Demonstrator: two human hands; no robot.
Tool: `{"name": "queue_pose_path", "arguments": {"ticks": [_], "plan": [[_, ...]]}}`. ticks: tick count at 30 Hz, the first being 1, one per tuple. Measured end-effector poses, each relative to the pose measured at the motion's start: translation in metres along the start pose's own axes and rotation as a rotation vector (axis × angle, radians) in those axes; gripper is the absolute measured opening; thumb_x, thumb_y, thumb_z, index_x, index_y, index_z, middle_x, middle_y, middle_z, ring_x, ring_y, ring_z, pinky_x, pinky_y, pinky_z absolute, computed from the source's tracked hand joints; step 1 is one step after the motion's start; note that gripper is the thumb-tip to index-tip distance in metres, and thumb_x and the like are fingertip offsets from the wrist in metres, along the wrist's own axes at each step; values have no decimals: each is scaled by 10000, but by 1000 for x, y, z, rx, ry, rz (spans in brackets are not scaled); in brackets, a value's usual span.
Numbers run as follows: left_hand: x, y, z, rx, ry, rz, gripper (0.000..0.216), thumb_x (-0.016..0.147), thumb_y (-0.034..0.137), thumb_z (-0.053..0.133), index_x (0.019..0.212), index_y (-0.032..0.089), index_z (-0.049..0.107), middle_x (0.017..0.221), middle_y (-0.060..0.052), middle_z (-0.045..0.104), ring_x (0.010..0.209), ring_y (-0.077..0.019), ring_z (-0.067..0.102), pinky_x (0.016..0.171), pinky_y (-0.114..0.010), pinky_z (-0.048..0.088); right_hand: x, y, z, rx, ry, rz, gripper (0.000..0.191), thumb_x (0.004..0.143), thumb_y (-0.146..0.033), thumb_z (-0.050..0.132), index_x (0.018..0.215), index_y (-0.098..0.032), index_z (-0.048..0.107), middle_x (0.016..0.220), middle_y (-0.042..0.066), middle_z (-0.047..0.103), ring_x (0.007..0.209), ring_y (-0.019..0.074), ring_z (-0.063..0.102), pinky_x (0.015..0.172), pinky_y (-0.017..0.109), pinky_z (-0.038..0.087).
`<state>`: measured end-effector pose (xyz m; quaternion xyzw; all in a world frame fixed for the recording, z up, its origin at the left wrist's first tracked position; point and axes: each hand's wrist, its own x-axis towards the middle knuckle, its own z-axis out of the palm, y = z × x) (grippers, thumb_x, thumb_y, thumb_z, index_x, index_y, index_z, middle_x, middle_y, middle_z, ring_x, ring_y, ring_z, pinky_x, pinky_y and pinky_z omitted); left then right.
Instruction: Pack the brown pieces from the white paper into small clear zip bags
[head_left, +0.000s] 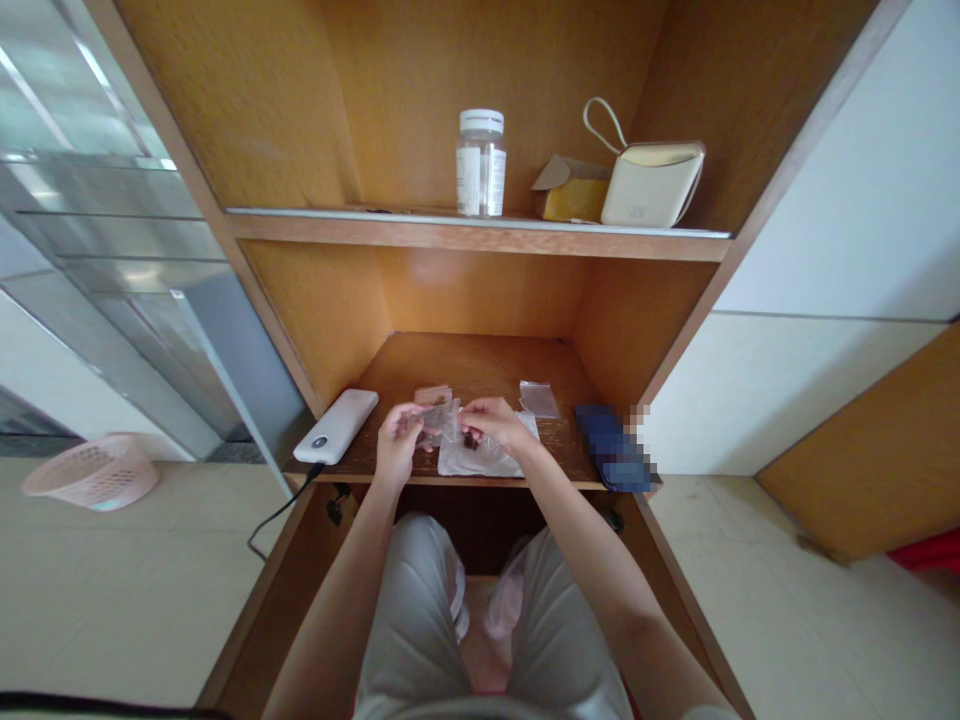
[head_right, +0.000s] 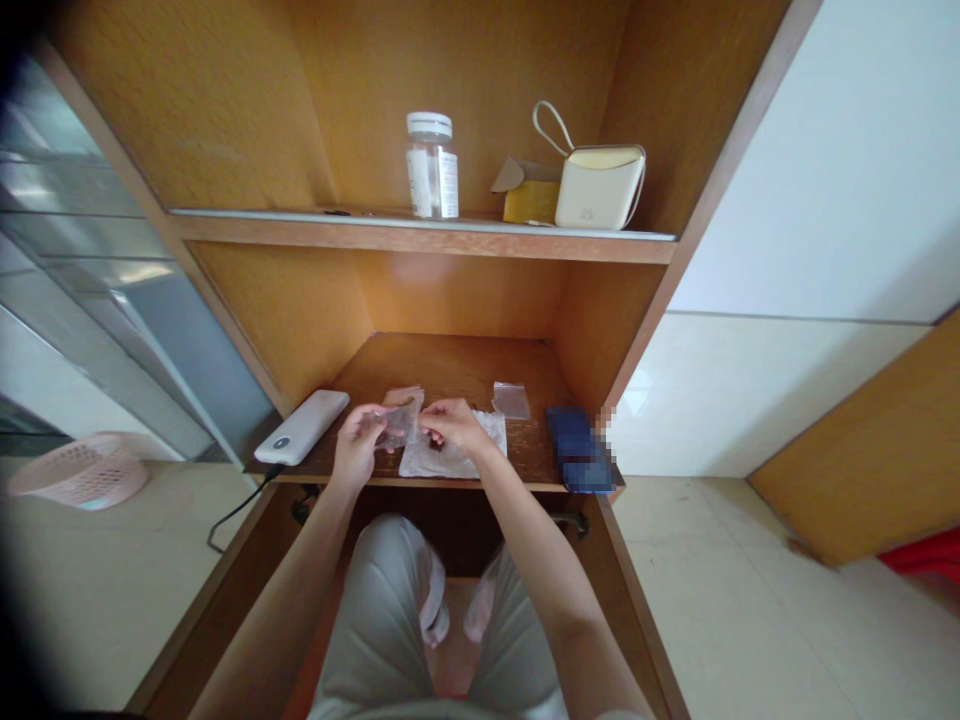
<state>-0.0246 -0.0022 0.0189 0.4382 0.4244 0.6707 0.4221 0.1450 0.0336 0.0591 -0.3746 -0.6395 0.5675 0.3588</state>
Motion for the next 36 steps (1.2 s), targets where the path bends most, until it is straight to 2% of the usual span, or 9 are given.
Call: {"name": "queue_pose_path", "arguments": {"ticks": [2, 4, 6, 11, 16, 22, 26, 30, 36], "plan": [[0, -1, -1, 25, -19, -17, 155, 678, 307, 645, 710, 170, 582, 1068, -81, 639, 581, -159, 649, 372, -202, 453, -1, -2, 1, -19, -6, -2, 133, 689, -247, 607, 607, -144, 581, 470, -48, 506, 402, 45, 413, 399, 163, 307], [0, -1, -1, 21, -51, -41, 145, 668, 289, 641, 629, 158, 593, 1087, -83, 636, 598, -164, 650, 387, -211, 460, -2, -4, 2, -55, -3, 1, 128, 685, -248, 612, 616, -143, 587, 467, -47, 506, 399, 44, 409, 390, 160, 295], [0, 0, -2, -2, -99, -55, 120, 657, 267, 640, 611, 158, 617, 1039, -82, 656, 615, -169, 647, 405, -217, 466, -3, -6, 4, -97, -7, 1, 106, 687, -223, 595, 617, -142, 595, 476, -41, 514, 408, 46, 418, 394, 160, 302], [-2, 4, -1, -23, -210, -87, 143, 657, 287, 667, 638, 146, 669, 686, -67, 665, 569, -171, 613, 433, -245, 478, -3, -5, 9, -205, -37, -51, 92, 686, -196, 566, 638, -143, 624, 498, -42, 524, 420, 46, 411, 413, 164, 304], [0, -2, -1, 21, -291, -78, 168, 667, 307, 692, 613, 150, 665, 633, -50, 643, 514, -146, 576, 447, -245, 471, 0, 1, 11, -271, -71, -114, 130, 700, -222, 556, 622, -140, 623, 495, -47, 504, 435, 44, 395, 424, 162, 277], [4, -12, -5, 50, -264, -100, 96, 632, 259, 714, 615, 175, 671, 626, -34, 640, 555, -164, 601, 481, -255, 494, -2, 1, 13, -322, -47, -138, 133, 695, -212, 563, 596, -139, 613, 497, -53, 488, 461, 46, 386, 447, 168, 264], [3, -11, -5, 56, -234, -65, 97, 618, 256, 715, 589, 182, 659, 589, -16, 620, 497, -146, 572, 460, -261, 499, -5, -4, 13, -287, -4, -123, 135, 681, -233, 587, 584, -141, 601, 491, -54, 487, 465, 53, 401, 456, 176, 279], [2, -5, -3, -12, -180, -83, 127, 594, 263, 723, 580, 160, 650, 684, -39, 645, 508, -139, 572, 423, -253, 487, -8, -11, 3, -234, 91, -92, 74, 670, -201, 561, 638, -150, 604, 516, -41, 529, 447, 68, 450, 451, 184, 314], [1, -3, -1, -39, -184, -110, 157, 583, 283, 747, 598, 152, 663, 664, -43, 638, 542, -146, 581, 422, -243, 479, -14, -19, -4, -499, 217, -134, 53, 651, -160, 581, 602, -156, 602, 584, -1, 602, 543, 96, 518, 527, 200, 355]]}}
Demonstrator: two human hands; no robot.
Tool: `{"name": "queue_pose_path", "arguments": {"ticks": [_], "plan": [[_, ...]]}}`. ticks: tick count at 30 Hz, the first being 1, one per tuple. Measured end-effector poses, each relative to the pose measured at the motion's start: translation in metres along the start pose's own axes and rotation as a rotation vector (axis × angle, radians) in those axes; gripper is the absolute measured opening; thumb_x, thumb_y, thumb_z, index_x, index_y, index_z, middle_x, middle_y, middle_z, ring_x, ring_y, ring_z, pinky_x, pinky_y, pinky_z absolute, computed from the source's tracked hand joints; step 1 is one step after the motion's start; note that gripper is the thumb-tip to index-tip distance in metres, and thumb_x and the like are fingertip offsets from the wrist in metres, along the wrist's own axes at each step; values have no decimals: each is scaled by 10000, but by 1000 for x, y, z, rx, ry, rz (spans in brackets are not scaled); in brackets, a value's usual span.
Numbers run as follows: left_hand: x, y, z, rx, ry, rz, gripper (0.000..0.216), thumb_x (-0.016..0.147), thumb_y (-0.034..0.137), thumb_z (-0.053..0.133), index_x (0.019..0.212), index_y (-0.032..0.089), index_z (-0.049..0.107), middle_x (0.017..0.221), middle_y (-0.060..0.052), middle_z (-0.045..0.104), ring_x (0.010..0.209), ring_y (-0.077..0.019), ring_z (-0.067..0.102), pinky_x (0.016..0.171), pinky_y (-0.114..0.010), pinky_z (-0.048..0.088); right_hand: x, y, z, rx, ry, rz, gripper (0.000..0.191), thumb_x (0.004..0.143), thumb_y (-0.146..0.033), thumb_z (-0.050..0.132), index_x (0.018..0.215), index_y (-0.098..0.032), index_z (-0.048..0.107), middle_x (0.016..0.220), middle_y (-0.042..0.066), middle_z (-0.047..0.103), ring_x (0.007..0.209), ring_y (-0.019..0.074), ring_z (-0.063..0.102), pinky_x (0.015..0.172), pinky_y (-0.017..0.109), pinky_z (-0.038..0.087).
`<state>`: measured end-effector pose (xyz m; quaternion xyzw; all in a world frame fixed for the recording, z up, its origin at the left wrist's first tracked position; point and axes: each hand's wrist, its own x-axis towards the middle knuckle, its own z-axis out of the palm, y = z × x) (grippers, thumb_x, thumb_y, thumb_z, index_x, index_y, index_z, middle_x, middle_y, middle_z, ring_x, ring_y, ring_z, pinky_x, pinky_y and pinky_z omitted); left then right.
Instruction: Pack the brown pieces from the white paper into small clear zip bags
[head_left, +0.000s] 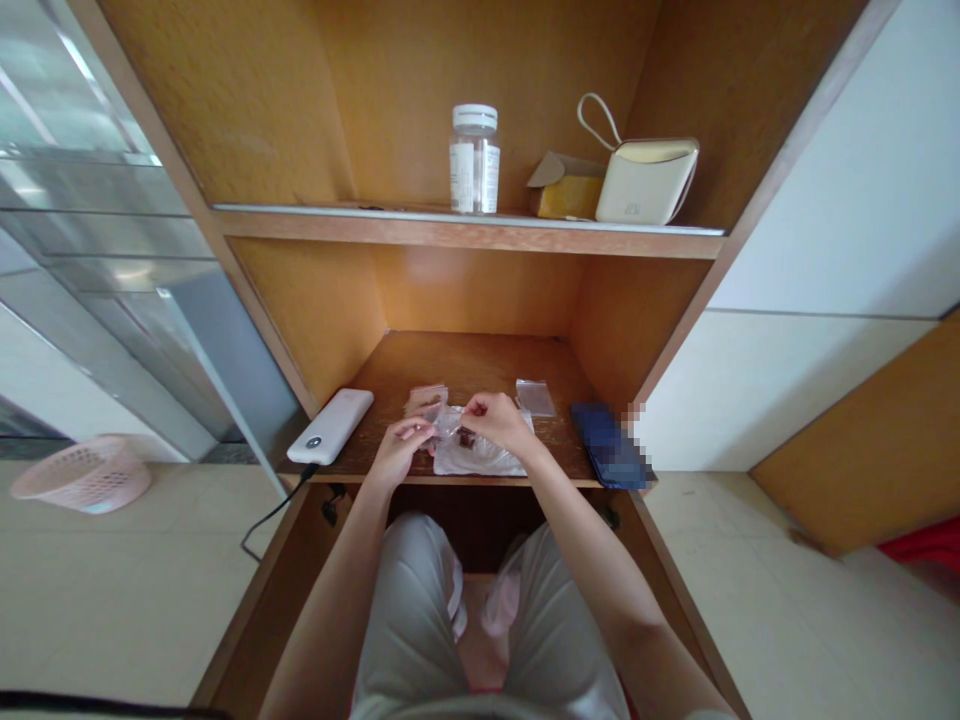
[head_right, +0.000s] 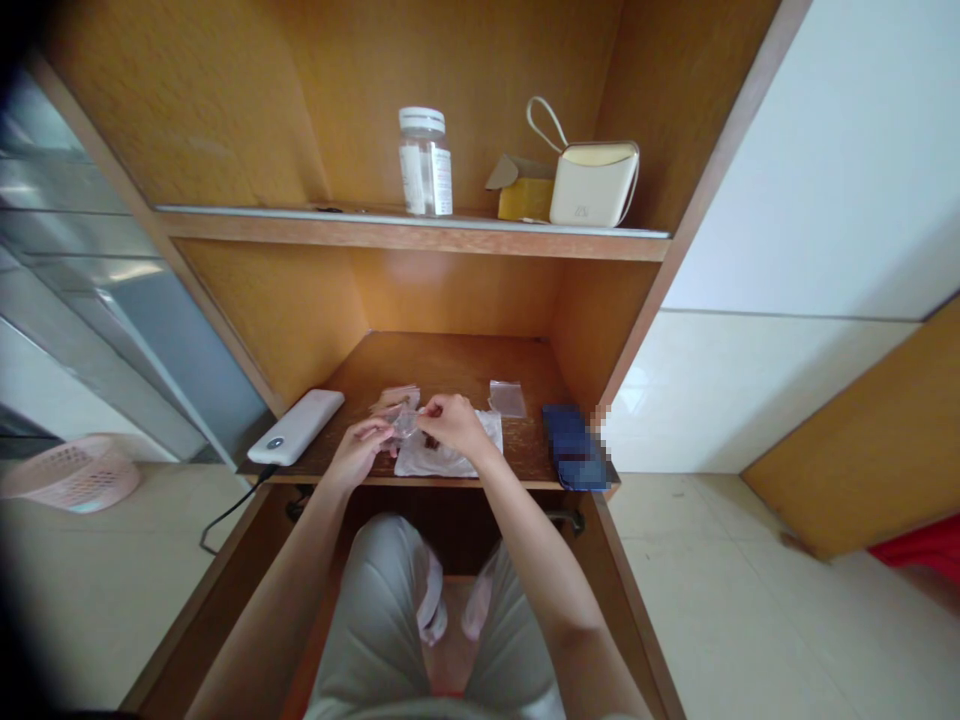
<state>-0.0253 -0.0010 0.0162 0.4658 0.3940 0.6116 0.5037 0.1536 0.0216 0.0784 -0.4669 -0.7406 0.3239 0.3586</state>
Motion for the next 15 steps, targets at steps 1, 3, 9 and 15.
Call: {"name": "queue_pose_path", "arguments": {"ticks": [1, 3, 9, 15], "plan": [[0, -1, 0, 2, -8, -2, 154, 589, 284, 747, 600, 155, 664, 676, -44, 642, 556, -148, 586, 426, -241, 479, -2, -1, 1, -44, 5, -11, 58, 660, -153, 574, 609, -160, 600, 595, 2, 607, 552, 100, 522, 539, 205, 357], [1, -3, -2, 12, -23, -3, 149, 597, 284, 745, 597, 159, 664, 694, -46, 645, 572, -151, 590, 429, -238, 478, -5, -5, 4, -114, 19, -42, 50, 674, -137, 564, 651, -168, 597, 629, 5, 612, 575, 108, 526, 565, 213, 364], [3, -8, -6, 66, -45, 11, 150, 605, 298, 738, 605, 169, 661, 677, -47, 638, 670, -202, 621, 432, -241, 480, -14, -14, 13, -261, 14, -231, 186, 725, -70, 503, 813, -181, 624, 933, 58, 628, 824, 143, 577, 737, 229, 409], [3, -10, -9, 61, -67, 22, 165, 617, 298, 734, 640, 153, 657, 756, -56, 663, 752, -214, 632, 485, -241, 498, -21, -21, 15, -500, -20, -154, 250, 814, -166, 435, 766, -164, 680, 879, 89, 686, 816, 182, 629, 741, 262, 426]]}}
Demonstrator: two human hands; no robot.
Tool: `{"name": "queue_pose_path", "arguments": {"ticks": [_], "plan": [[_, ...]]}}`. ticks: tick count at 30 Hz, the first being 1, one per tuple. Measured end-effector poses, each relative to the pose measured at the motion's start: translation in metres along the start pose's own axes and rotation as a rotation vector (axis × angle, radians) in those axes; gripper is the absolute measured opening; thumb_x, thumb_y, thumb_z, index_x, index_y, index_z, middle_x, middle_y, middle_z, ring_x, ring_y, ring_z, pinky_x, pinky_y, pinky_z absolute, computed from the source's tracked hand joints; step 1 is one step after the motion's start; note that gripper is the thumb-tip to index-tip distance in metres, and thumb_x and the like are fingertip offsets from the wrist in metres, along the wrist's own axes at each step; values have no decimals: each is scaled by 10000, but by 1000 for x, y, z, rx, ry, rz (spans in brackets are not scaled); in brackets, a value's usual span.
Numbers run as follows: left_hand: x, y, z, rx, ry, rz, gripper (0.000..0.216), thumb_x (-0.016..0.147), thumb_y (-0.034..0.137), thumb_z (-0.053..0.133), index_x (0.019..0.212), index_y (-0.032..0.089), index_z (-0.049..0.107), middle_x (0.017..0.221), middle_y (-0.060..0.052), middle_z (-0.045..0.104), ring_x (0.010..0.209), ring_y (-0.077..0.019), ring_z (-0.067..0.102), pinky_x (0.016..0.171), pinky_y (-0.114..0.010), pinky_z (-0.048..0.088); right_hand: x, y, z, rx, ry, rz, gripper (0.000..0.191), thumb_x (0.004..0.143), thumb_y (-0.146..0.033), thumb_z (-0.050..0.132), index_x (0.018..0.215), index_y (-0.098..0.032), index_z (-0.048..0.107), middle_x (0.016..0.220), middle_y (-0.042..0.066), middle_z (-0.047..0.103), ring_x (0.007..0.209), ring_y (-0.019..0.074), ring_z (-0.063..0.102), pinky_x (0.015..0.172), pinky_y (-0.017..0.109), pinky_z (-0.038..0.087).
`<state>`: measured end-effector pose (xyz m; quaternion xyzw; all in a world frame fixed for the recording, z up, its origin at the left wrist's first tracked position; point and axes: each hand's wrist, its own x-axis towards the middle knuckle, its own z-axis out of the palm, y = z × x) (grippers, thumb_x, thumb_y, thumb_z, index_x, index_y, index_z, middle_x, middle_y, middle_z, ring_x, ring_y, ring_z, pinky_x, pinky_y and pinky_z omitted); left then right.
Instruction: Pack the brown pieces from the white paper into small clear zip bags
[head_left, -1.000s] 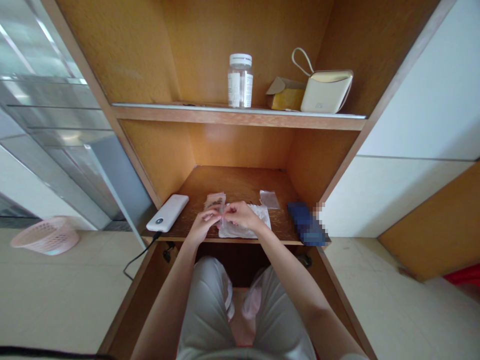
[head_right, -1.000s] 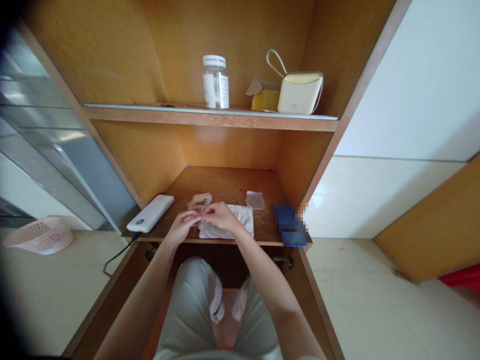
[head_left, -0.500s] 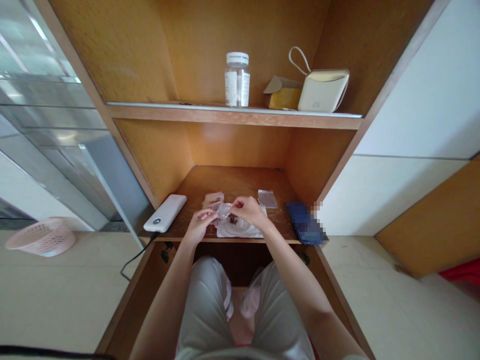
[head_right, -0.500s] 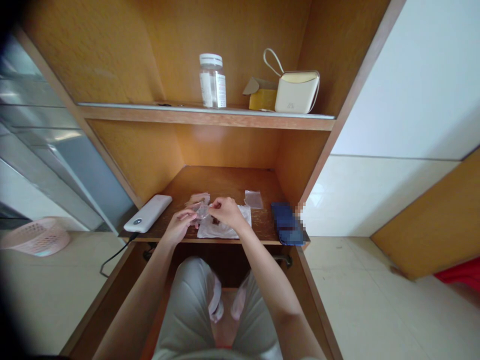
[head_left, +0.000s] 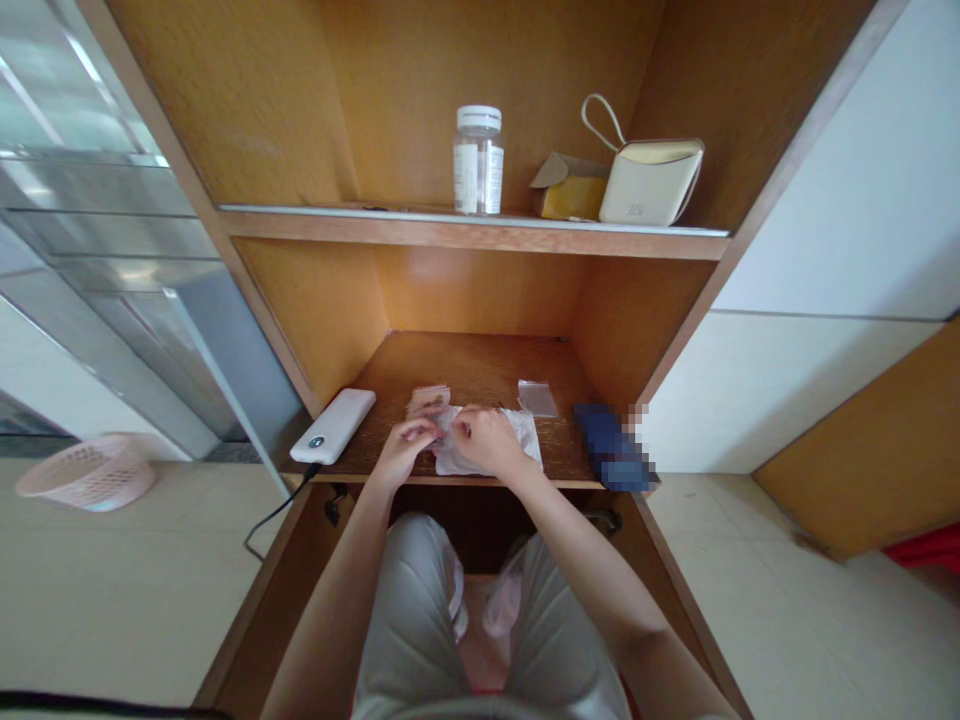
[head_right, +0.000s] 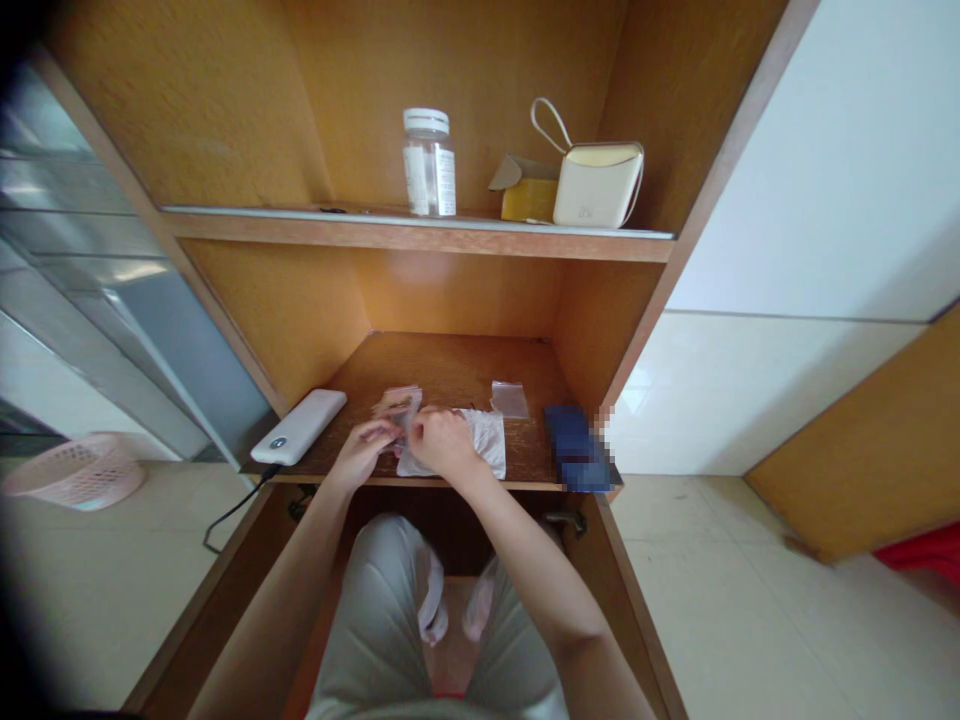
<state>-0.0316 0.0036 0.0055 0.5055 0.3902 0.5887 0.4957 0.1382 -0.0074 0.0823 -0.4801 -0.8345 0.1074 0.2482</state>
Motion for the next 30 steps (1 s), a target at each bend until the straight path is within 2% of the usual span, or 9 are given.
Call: {"name": "queue_pose_path", "arguments": {"ticks": [3, 6, 9, 12, 17, 20, 24, 27, 30], "plan": [[0, 3, 1, -98, -8, -33, 154, 653, 288, 716, 664, 150, 648, 789, -46, 664, 674, -176, 624, 479, -253, 505, 1, 7, 0, 103, 67, 3, 203, 771, -164, 496, 777, -183, 698, 863, 69, 706, 819, 187, 642, 741, 261, 439], [-1, 8, 2, -203, 20, -29, 159, 653, 273, 719, 646, 145, 625, 685, -14, 637, 594, -141, 604, 469, -248, 509, 5, 18, -1, 319, 165, -4, 191, 730, -129, 539, 792, -184, 712, 851, 55, 716, 784, 170, 649, 718, 245, 456], [-1, 14, 3, -294, 69, -30, 184, 630, 258, 730, 614, 141, 589, 595, 16, 605, 519, -114, 582, 462, -238, 510, 9, 29, -2, 526, 212, 32, 140, 722, -173, 584, 753, -181, 720, 795, 51, 720, 715, 166, 648, 661, 252, 468], [-2, 17, 3, -340, 107, -49, 215, 622, 245, 725, 590, 139, 540, 698, -11, 664, 539, -119, 611, 454, -220, 500, 11, 38, -4, 698, 210, 103, 110, 691, -248, 642, 706, -175, 722, 718, 47, 715, 637, 165, 634, 586, 257, 459], [-1, 16, 2, -309, 103, -64, 194, 678, 278, 672, 658, 147, 531, 813, -58, 704, 532, -120, 616, 435, -217, 482, 14, 42, -8, 900, 197, 195, 213, 630, -376, 711, 659, -165, 717, 646, 48, 697, 576, 151, 601, 530, 252, 432], [-1, 15, 2, -231, 37, -62, 181, 716, 309, 646, 746, 145, 575, 846, -76, 702, 568, -147, 636, 443, -228, 476, 15, 40, -8, 994, 188, 225, 246, 613, -408, 723, 653, -165, 712, 638, 47, 689, 566, 141, 589, 535, 252, 431], [-3, 16, 4, -15, -161, -41, 294, 701, 265, 690, 968, 159, 629, 1052, -109, 662, 663, -181, 655, 489, -243, 482, 16, 34, -4, 1050, 127, 207, 272, 615, -435, 718, 655, -166, 703, 624, 35, 671, 541, 122, 561, 522, 243, 413], [-6, 17, 3, 30, -296, -10, 515, 707, 239, 698, 1197, 217, 540, 1174, -118, 607, 786, -216, 655, 573, -269, 498, 16, 32, 3, 1045, 69, 182, 284, 629, -450, 703, 665, -168, 697, 611, 21, 650, 534, 111, 539, 509, 235, 392], [-7, 17, 2, -26, -343, 15, 656, 713, 257, 700, 1308, 263, 423, 1244, -125, 557, 863, -238, 641, 614, -291, 504, 17, 31, 9, 1014, 3, 166, 278, 647, -451, 691, 643, -173, 683, 571, 4, 615, 506, 99, 506, 496, 232, 373]]}}
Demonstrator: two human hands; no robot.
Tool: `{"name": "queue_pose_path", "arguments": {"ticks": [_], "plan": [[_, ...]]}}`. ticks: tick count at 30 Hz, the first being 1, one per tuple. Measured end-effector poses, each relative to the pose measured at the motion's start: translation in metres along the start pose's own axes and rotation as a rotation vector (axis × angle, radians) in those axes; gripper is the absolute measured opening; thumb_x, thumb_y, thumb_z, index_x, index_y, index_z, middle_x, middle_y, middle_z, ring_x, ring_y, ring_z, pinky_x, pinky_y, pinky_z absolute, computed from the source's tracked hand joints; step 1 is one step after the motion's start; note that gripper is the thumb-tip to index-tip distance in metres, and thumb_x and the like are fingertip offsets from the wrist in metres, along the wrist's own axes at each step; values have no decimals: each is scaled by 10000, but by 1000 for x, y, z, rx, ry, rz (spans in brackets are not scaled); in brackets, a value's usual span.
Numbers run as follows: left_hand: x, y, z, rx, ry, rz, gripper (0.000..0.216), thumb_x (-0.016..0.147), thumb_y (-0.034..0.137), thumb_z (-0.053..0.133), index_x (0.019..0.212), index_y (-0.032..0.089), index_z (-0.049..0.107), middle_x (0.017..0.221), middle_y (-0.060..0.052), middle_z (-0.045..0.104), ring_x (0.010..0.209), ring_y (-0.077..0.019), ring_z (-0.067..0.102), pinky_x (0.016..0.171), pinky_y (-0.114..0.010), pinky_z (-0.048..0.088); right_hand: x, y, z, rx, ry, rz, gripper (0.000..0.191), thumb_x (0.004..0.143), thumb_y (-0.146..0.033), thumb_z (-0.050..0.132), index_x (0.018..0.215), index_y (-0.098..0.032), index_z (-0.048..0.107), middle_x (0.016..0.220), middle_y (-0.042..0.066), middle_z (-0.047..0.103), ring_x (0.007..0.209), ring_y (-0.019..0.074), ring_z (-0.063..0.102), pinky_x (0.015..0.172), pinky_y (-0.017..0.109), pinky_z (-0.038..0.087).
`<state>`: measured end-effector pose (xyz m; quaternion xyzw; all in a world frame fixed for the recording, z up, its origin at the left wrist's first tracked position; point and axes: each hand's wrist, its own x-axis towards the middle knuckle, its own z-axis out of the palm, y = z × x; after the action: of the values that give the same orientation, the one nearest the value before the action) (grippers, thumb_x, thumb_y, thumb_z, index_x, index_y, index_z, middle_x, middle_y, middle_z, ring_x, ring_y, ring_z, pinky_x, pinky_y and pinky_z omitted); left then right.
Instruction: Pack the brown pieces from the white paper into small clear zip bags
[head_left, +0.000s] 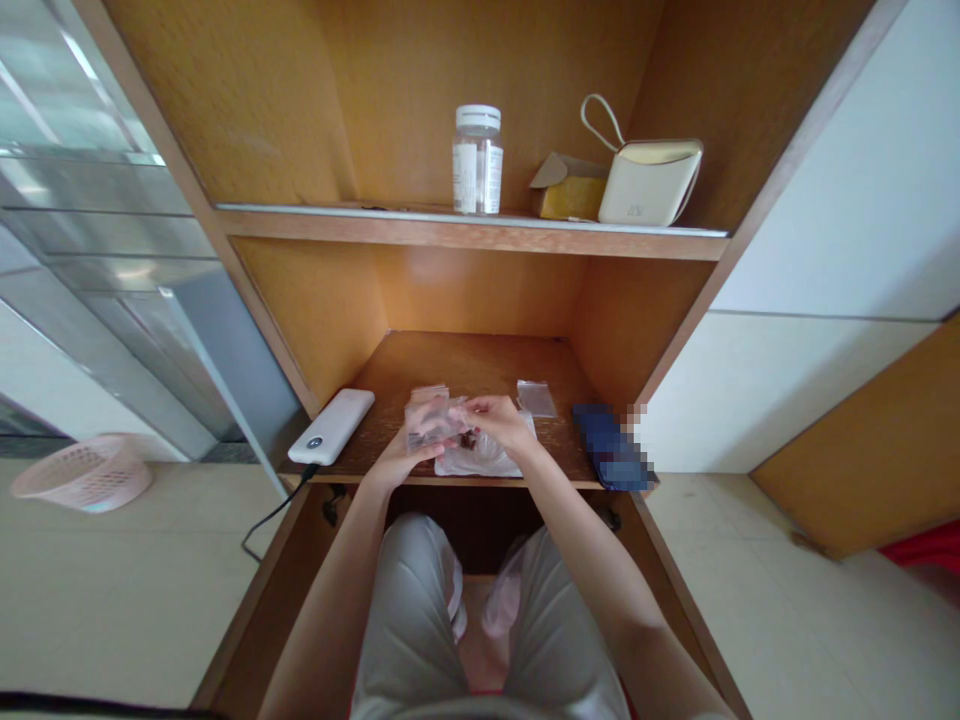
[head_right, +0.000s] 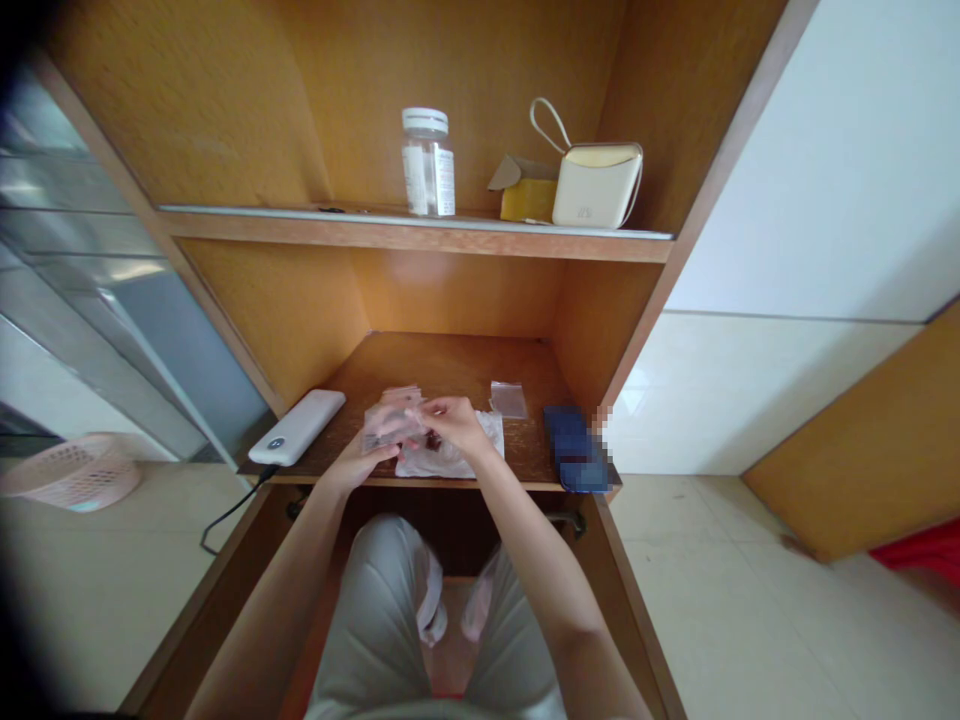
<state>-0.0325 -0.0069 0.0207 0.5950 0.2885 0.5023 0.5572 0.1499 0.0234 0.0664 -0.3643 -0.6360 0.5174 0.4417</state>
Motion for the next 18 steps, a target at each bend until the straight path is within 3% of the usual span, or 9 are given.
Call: {"name": "queue_pose_path", "arguments": {"ticks": [6, 9, 11, 15, 18], "plan": [[0, 2, 1, -82, 46, 23, 662, 694, 290, 724, 1280, 269, 417, 1255, -127, 539, 916, -259, 632, 597, -278, 514, 0, 4, 5, 1, -33, 73, 242, 677, -414, 666, 580, -194, 640, 507, -15, 551, 460, 94, 462, 473, 236, 364], [0, 1, 0, -122, 95, 28, 628, 697, 292, 724, 1251, 251, 430, 1230, -131, 556, 869, -237, 646, 585, -270, 522, 3, 8, 7, 34, -13, 74, 203, 671, -393, 653, 648, -191, 655, 564, -7, 584, 513, 114, 507, 500, 241, 394], [0, -1, 0, -138, 128, 22, 589, 704, 280, 720, 1225, 247, 445, 1226, -126, 561, 837, -214, 654, 580, -260, 526, 7, 14, 8, 50, 79, 51, 195, 680, -380, 628, 718, -191, 655, 664, 9, 628, 605, 135, 557, 557, 252, 432], [1, -2, -1, -133, 177, -4, 499, 728, 229, 698, 1170, 242, 469, 1195, -102, 587, 808, -178, 663, 583, -229, 526, 21, 35, 11, 113, 476, -43, 233, 757, -391, 509, 816, -190, 612, 933, 62, 646, 898, 175, 595, 777, 295, 461], [2, -1, 0, -133, 180, -14, 479, 729, 219, 695, 1153, 244, 475, 1182, -89, 597, 807, -171, 664, 593, -229, 531, 27, 49, 15, 93, 528, -20, 294, 808, -402, 438, 956, -195, 584, 1089, 83, 602, 1045, 184, 553, 896, 315, 418]]}}
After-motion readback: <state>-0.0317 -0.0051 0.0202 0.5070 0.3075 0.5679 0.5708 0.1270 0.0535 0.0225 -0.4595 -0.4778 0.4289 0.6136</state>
